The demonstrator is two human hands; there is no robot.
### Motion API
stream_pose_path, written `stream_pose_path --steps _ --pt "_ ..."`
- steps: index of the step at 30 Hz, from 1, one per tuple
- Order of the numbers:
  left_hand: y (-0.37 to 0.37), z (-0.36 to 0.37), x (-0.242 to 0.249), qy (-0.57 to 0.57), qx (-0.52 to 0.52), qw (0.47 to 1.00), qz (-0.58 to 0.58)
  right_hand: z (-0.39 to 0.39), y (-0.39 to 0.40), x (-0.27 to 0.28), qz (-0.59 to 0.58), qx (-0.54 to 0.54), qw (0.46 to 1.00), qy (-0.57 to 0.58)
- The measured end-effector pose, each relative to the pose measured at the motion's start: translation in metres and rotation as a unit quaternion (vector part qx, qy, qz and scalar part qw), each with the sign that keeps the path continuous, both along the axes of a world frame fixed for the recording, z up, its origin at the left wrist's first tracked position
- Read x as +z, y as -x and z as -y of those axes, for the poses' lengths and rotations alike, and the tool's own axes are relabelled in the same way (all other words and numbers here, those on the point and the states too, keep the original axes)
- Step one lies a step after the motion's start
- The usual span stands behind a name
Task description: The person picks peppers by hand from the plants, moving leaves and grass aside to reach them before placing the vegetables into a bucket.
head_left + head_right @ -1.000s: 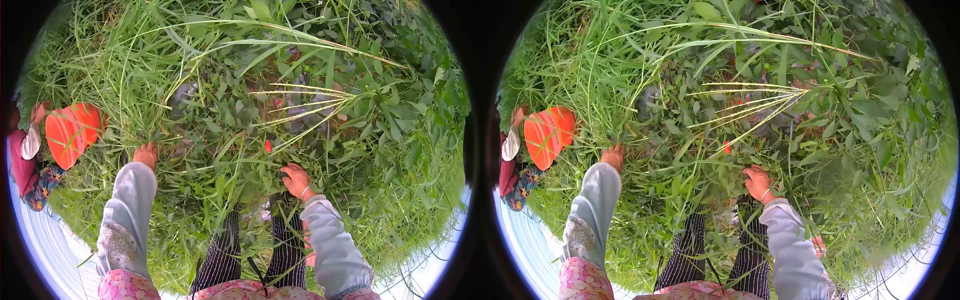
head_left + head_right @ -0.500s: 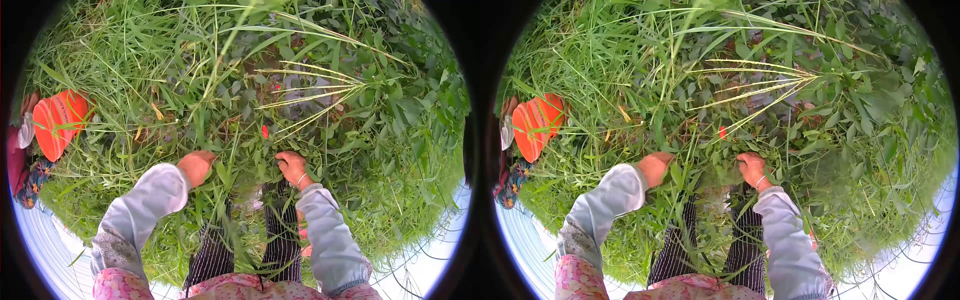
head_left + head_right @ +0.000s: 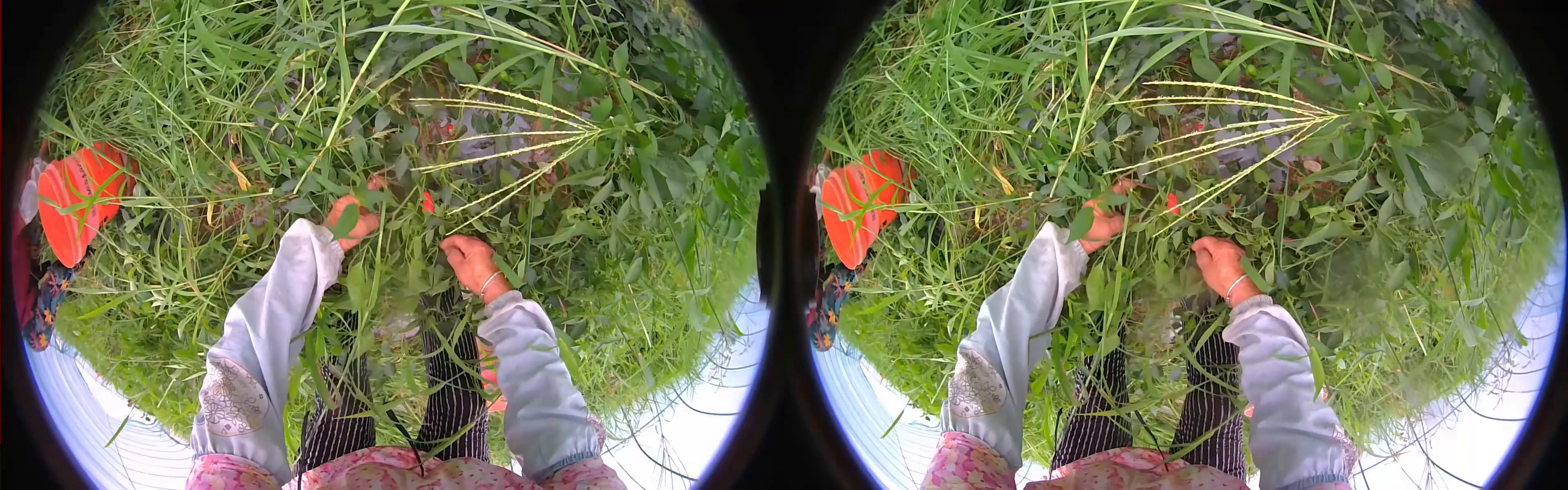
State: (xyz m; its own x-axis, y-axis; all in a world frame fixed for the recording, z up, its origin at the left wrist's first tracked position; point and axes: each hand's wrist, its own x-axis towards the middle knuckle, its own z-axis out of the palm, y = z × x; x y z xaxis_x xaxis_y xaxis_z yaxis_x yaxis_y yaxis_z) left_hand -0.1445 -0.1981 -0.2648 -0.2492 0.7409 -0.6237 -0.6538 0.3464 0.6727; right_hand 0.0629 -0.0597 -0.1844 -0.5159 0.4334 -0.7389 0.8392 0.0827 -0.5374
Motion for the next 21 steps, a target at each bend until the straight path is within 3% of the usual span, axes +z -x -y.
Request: stream_pose_path --steps 1,2,3,5,6,9,10,13,14,17,19,21 --pt "0.004 0.0 0.005 0.008 -0.021 0.998 0.056 -0.001 0.001 0.001 0.0 0.0 1.0 0.005" --pt "0.015 -0.01 0.029 0.054 -0.121 0.991 -0.002 -0.002 0.001 0.001 -0.001 -0.001 1.0 0.008" --pt "0.019 -0.01 0.032 0.038 -0.177 0.975 -0.13 -0.003 0.0 0.0 -0.002 -0.001 1.0 0.011" --pt "0.029 -0.007 0.04 0.004 -0.278 0.885 -0.374 -0.001 0.0 0.001 0.002 -0.037 0.999 0.019" --pt "0.035 -0.006 0.045 0.027 -0.317 0.883 -0.344 0.0 0.002 0.001 0.003 -0.056 0.998 0.023" --pt "0.031 -0.003 0.053 0.155 -0.4 0.855 -0.291 -0.007 0.023 0.026 -0.047 0.017 0.995 -0.086" --pt "0.027 -0.002 0.056 0.16 -0.387 0.856 -0.303 -0.009 0.036 0.04 -0.065 0.01 0.994 -0.088" --pt "0.008 0.011 0.046 0.046 -0.363 0.79 -0.492 -0.002 0.064 0.051 0.015 -0.083 0.996 -0.024" --pt "0.006 0.004 0.062 0.119 -0.491 0.72 -0.476 0.003 0.07 0.048 0.047 -0.05 0.997 -0.037" --pt "-0.02 -0.002 0.088 0.162 -0.564 0.561 -0.584 0.015 0.085 0.027 0.13 0.011 0.99 -0.06" --pt "-0.021 -0.012 0.11 0.15 -0.542 0.552 -0.616 0.022 0.088 0.014 0.18 0.006 0.982 -0.057" --pt "-0.017 -0.011 0.116 0.138 -0.545 0.57 -0.599 0.026 0.084 0.011 0.131 -0.081 0.987 -0.036"
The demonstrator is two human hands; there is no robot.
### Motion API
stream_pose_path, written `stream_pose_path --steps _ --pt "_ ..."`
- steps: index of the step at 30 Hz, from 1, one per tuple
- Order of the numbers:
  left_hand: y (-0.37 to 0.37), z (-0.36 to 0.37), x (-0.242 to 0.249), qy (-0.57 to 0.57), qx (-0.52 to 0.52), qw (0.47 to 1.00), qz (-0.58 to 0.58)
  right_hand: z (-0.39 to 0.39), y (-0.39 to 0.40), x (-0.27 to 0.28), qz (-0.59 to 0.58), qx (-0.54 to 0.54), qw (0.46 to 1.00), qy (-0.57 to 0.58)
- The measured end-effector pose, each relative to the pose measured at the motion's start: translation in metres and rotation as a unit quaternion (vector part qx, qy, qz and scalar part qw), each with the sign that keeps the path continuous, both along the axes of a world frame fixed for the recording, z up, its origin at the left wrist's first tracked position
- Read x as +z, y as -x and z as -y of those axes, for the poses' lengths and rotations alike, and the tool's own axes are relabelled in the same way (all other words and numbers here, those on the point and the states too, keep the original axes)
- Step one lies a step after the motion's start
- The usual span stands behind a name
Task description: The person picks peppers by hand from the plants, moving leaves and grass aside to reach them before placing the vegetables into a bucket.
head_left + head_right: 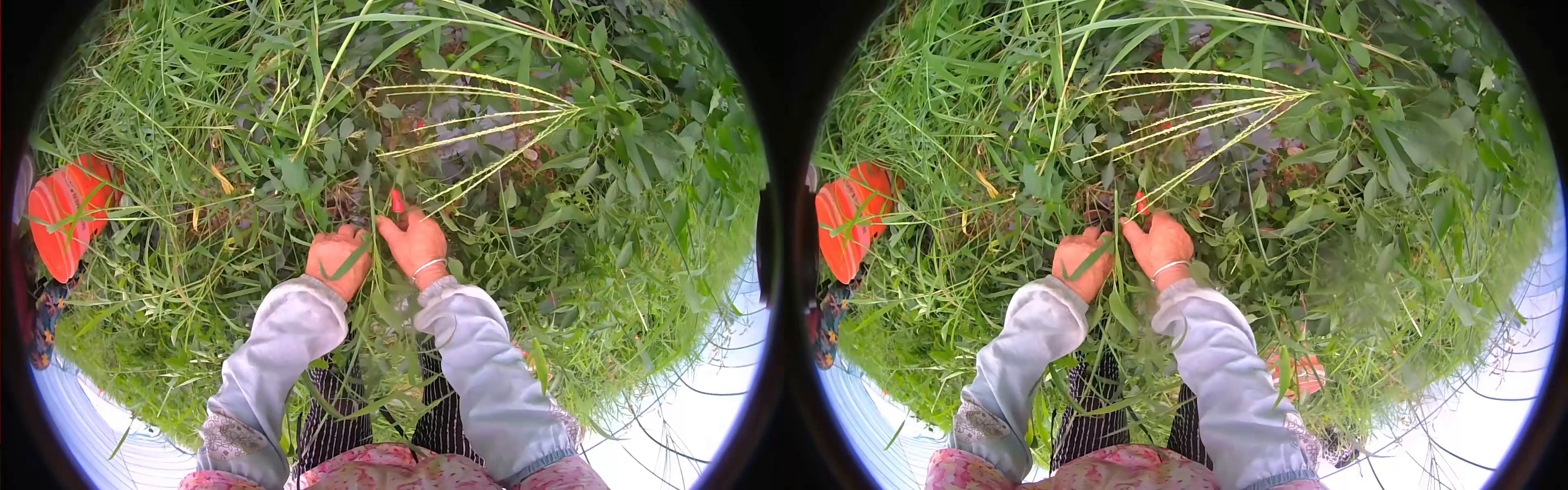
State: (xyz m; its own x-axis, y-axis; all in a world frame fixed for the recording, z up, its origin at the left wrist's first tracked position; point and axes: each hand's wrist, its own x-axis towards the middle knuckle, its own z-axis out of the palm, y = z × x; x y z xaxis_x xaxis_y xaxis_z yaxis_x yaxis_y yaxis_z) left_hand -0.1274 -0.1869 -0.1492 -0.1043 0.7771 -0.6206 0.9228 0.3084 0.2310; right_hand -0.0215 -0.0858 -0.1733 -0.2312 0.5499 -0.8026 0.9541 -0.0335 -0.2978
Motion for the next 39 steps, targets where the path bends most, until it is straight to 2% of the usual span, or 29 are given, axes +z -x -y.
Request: stream_pose_path --steps 2,3,4,5,7,9,10,12,13,14,15,16,18,20,22,24,25,28,29,32,33,36,39 --pt "0.009 0.006 0.003 -0.028 0.001 0.999 0.039 0.006 -0.012 -0.008 -0.076 -0.098 0.992 0.008" --pt "0.015 0.009 0.003 -0.049 0.002 0.997 0.062 0.003 -0.021 -0.013 -0.071 -0.103 0.992 0.016" --pt "0.018 0.01 0.003 -0.07 0.002 0.994 0.086 0.0 -0.031 -0.016 -0.109 -0.155 0.98 0.065" --pt "0.022 -0.004 0.019 0.041 0.106 0.991 0.077 -0.003 -0.039 -0.018 -0.146 -0.206 0.961 0.114" --pt "0.028 -0.003 0.021 0.035 0.09 0.99 0.102 -0.014 -0.044 -0.01 -0.215 -0.303 0.907 0.198" --pt "0.03 -0.006 0.035 0.055 0.055 0.989 0.125 -0.029 -0.049 -0.003 -0.226 -0.399 0.848 0.264" --pt "0.031 0.0 0.039 0.044 0.082 0.989 0.113 -0.037 -0.052 -0.003 -0.232 -0.444 0.813 0.296" --pt "0.039 0.001 0.051 0.02 0.131 0.987 0.086 -0.049 -0.054 -0.006 -0.222 -0.433 0.81 0.327" --pt "0.047 -0.002 0.055 -0.002 0.215 0.974 0.071 -0.051 -0.056 -0.006 -0.215 -0.43 0.81 0.337" --pt "0.057 0.0 0.047 -0.133 0.212 0.967 0.036 -0.053 -0.055 -0.002 -0.207 -0.424 0.81 0.348" --pt "0.064 -0.014 0.052 -0.173 0.215 0.961 0.034 -0.058 -0.056 0.001 -0.158 -0.406 0.82 0.37" --pt "0.07 -0.031 0.061 -0.212 0.218 0.952 0.031 -0.058 -0.058 0.0 -0.158 -0.408 0.819 0.372" --pt "0.055 -0.062 0.066 -0.326 0.136 0.929 0.109 -0.057 -0.06 -0.003 -0.159 -0.41 0.815 0.376" --pt "0.013 -0.073 0.061 -0.273 0.088 0.945 0.157 -0.058 -0.058 -0.001 -0.157 -0.417 0.814 0.372" --pt "-0.026 -0.068 0.04 -0.215 0.03 0.964 0.151 -0.058 -0.058 0.0 -0.161 -0.408 0.824 0.359" --pt "-0.047 -0.061 0.03 -0.171 0.024 0.98 0.095 -0.057 -0.064 -0.004 -0.17 -0.384 0.842 0.338" --pt "-0.055 -0.059 0.025 -0.148 0.019 0.987 0.067 -0.059 -0.072 -0.013 -0.176 -0.379 0.833 0.362" --pt "-0.078 -0.059 0.02 -0.094 0.09 0.989 0.07 -0.069 -0.069 -0.002 -0.165 -0.382 0.834 0.362" --pt "-0.085 -0.061 0.017 -0.13 0.106 0.984 0.063 -0.067 -0.073 -0.009 -0.165 -0.315 0.871 0.338" --pt "-0.104 -0.076 0.023 -0.063 0.17 0.983 0.037 -0.07 -0.075 -0.008 -0.143 -0.313 0.863 0.37" --pt "-0.104 -0.077 0.02 -0.114 0.18 0.977 0.026 -0.068 -0.075 -0.008 -0.17 -0.337 0.854 0.357" --pt "-0.106 -0.073 0.024 -0.127 0.156 0.979 0.041 -0.072 -0.078 -0.007 -0.171 -0.321 0.856 0.367" --pt "-0.105 -0.061 0.027 -0.195 0.15 0.968 0.053 -0.07 -0.078 -0.002 -0.181 -0.315 0.869 0.334"
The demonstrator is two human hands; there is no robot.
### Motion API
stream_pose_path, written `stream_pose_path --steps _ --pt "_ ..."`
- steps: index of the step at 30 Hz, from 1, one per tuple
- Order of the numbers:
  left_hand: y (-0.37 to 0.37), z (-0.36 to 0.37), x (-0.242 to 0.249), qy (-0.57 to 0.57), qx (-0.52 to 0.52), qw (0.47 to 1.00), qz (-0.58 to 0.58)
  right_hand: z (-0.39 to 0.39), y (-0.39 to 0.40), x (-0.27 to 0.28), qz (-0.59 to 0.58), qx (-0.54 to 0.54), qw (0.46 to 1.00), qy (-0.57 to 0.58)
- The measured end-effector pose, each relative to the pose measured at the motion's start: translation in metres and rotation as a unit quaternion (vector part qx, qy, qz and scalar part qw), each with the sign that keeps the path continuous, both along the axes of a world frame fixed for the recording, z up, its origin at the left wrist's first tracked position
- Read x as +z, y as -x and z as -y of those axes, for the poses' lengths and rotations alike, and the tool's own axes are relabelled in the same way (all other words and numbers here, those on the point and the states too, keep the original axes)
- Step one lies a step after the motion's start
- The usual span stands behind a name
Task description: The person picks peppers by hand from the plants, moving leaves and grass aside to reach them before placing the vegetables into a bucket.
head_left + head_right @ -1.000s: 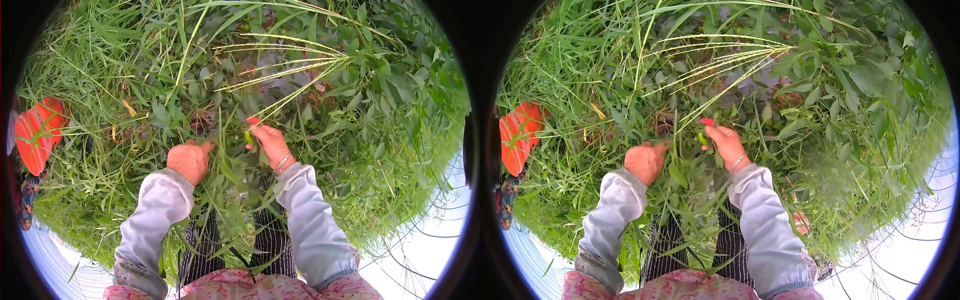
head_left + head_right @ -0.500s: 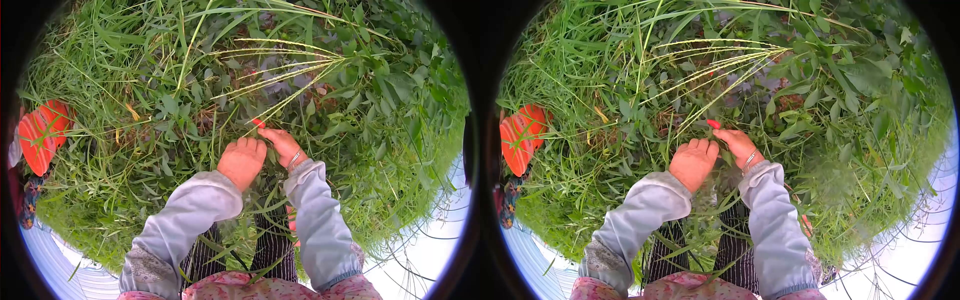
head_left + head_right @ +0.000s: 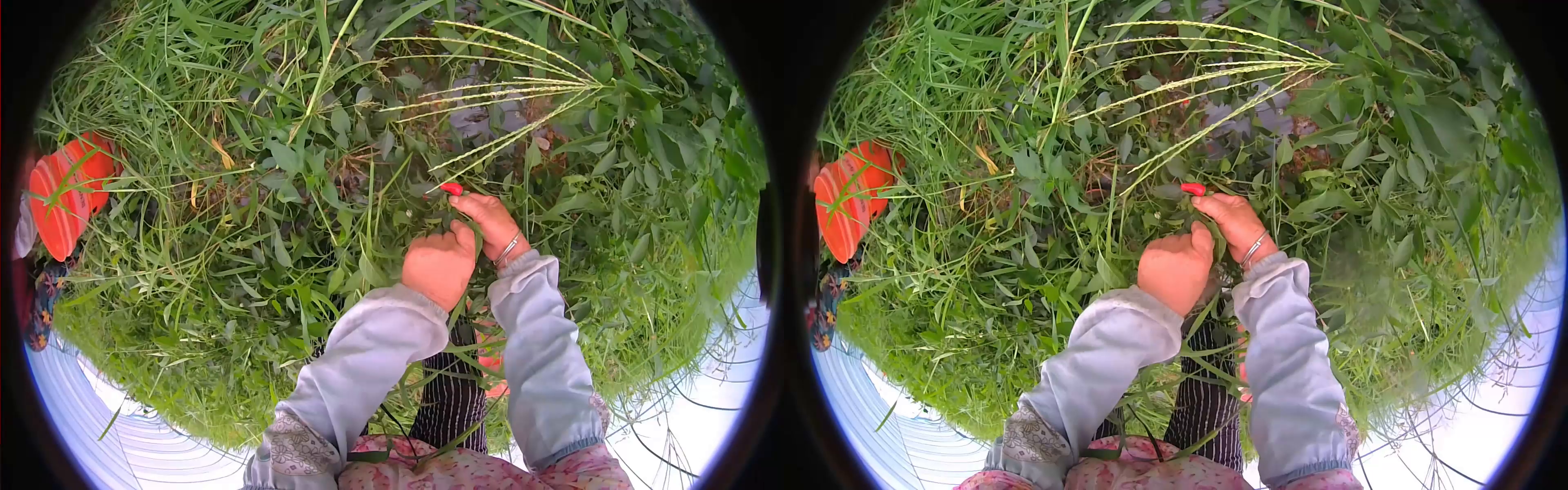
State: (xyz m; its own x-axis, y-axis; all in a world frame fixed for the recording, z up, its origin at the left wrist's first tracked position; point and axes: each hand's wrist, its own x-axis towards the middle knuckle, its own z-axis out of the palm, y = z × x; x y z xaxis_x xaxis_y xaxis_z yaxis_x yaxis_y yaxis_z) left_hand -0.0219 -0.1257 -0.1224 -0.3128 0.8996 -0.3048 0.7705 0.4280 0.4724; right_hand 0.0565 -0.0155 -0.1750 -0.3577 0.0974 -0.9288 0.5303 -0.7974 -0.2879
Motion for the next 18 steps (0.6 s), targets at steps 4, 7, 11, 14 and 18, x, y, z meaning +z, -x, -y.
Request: stream_pose_path --steps 4,7,11,14,18 --pt "0.005 -0.003 0.007 -0.066 -0.008 0.997 0.038 -0.002 0.002 -0.005 0.011 -0.022 1.0 0.014" --pt "-0.009 -0.006 0.025 -0.082 -0.029 0.991 0.103 -0.003 0.002 -0.008 0.074 -0.046 0.996 -0.019" --pt "-0.013 -0.001 0.026 -0.066 0.109 0.921 0.368 -0.014 0.0 -0.003 0.044 -0.073 0.996 0.008" --pt "0.021 0.017 0.012 -0.009 0.248 0.686 0.684 -0.024 -0.003 -0.008 -0.001 -0.087 0.996 0.013" --pt "0.063 0.02 -0.002 0.059 0.394 0.546 0.737 -0.028 0.001 -0.01 0.002 -0.096 0.995 0.012"
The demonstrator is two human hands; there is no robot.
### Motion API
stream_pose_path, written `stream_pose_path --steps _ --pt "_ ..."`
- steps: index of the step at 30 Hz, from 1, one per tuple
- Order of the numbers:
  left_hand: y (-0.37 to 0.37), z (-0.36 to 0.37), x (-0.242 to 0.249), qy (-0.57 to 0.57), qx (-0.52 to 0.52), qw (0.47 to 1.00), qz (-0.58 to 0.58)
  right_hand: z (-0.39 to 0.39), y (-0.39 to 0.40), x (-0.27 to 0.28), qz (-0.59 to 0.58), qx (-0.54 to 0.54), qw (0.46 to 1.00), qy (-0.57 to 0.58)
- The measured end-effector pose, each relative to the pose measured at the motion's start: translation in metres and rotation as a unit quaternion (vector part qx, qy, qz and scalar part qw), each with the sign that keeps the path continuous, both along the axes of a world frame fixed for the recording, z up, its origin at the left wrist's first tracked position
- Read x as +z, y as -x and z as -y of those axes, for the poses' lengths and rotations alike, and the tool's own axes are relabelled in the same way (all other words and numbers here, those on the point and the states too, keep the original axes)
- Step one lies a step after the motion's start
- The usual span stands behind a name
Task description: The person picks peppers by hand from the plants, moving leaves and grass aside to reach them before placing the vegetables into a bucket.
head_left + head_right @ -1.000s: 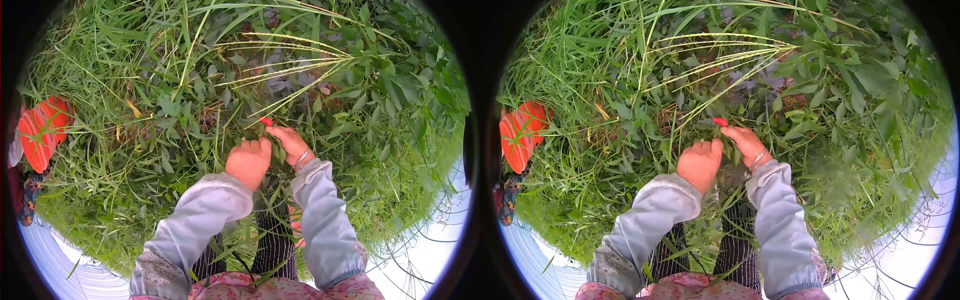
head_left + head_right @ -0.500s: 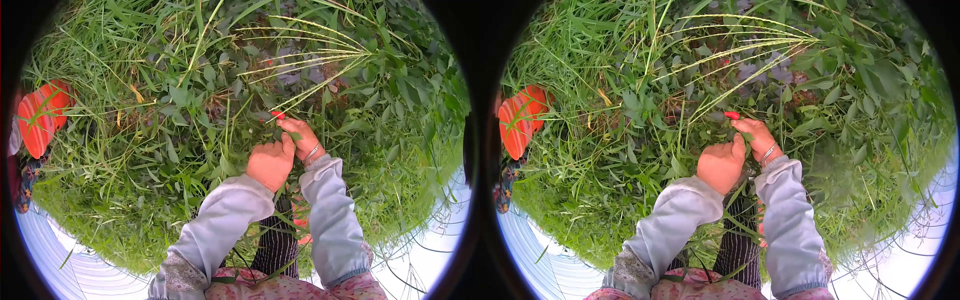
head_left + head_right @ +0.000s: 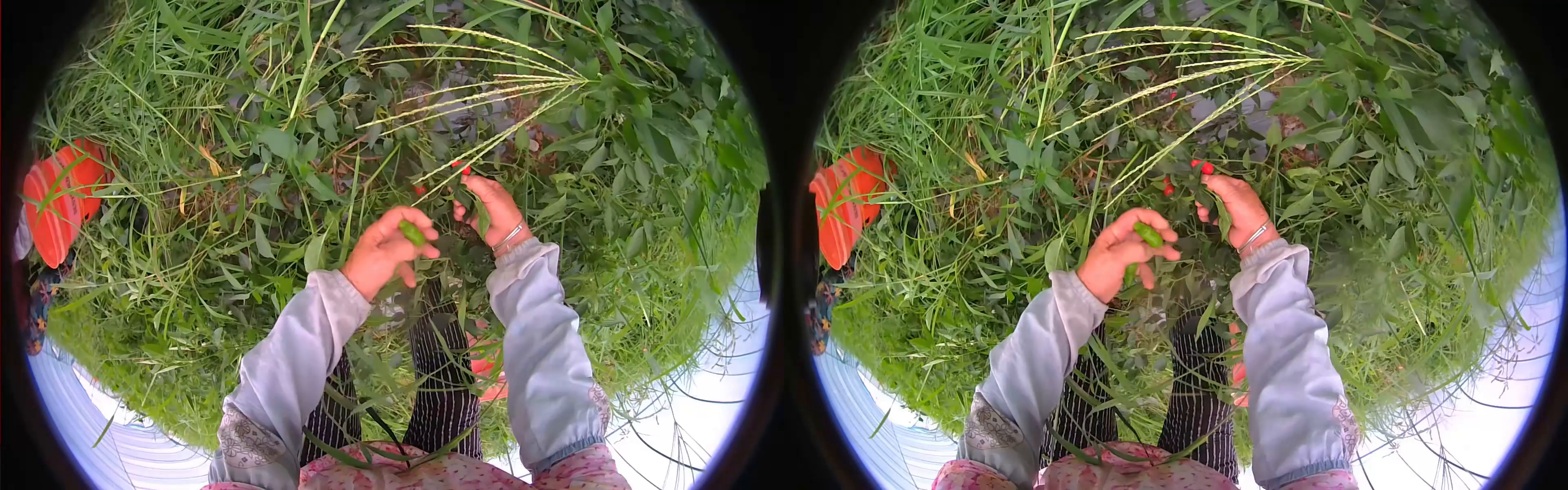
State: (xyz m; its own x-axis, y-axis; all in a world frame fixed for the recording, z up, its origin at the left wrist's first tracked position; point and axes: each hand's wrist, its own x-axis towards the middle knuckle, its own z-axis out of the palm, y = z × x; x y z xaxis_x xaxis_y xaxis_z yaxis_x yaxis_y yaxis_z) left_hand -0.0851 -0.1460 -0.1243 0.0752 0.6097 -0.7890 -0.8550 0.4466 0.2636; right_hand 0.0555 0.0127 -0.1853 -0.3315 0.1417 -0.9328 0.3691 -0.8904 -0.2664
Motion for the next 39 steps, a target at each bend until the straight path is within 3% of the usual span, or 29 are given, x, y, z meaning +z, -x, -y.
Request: stream_pose_path --steps 5,7,8,12,15,19,20,23,28,31,32,35,36,37,39 --pt "-0.004 -0.017 -0.048 0.175 -0.028 0.975 -0.136 0.009 0.0 -0.001 0.0 -0.03 1.0 0.006" --pt "-0.012 -0.029 -0.07 0.196 -0.082 0.961 -0.177 0.011 0.008 0.006 0.002 -0.056 0.998 -0.004" --pt "-0.015 -0.036 -0.077 0.206 -0.108 0.952 -0.198 0.01 0.004 0.004 -0.033 -0.015 0.999 0.004" --pt "-0.013 -0.05 -0.101 0.22 -0.269 0.923 -0.164 0.016 0.002 0.004 -0.024 -0.01 1.0 -0.007" --pt "-0.019 -0.04 -0.093 0.208 -0.155 0.948 -0.183 0.017 -0.002 0.001 -0.027 -0.004 1.0 -0.004" --pt "-0.047 -0.005 -0.101 0.154 -0.12 0.908 -0.371 0.018 0.003 0.006 -0.006 -0.006 1.0 -0.018" --pt "-0.045 -0.005 -0.083 0.091 -0.172 0.847 -0.494 0.02 0.003 0.005 -0.011 -0.011 1.0 -0.022" --pt "-0.039 -0.009 -0.045 0.053 -0.249 0.812 -0.526 0.026 -0.001 0.0 -0.014 -0.019 0.999 -0.034" --pt "-0.042 0.003 -0.022 -0.054 -0.37 0.619 -0.69 0.042 0.002 0.003 0.035 -0.047 0.997 -0.055" --pt "-0.043 0.006 0.002 -0.166 -0.388 0.564 -0.71 0.053 -0.015 -0.018 0.033 -0.036 0.994 -0.101" --pt "-0.041 0.004 0.007 -0.159 -0.387 0.595 -0.686 0.053 -0.014 -0.017 0.026 -0.038 0.994 -0.101" --pt "-0.015 -0.004 0.015 -0.071 -0.257 0.75 -0.605 0.053 -0.005 -0.009 0.03 -0.04 0.99 -0.129" --pt "0.001 -0.01 0.018 -0.06 -0.222 0.777 -0.586 0.053 -0.005 -0.01 0.025 -0.039 0.987 -0.151" --pt "0.019 -0.017 0.021 -0.053 -0.224 0.783 -0.578 0.053 -0.006 -0.012 0.032 -0.003 0.987 -0.159" --pt "0.053 -0.036 0.008 -0.093 -0.212 0.689 -0.687 0.055 -0.013 -0.021 0.048 0.065 0.981 -0.175"
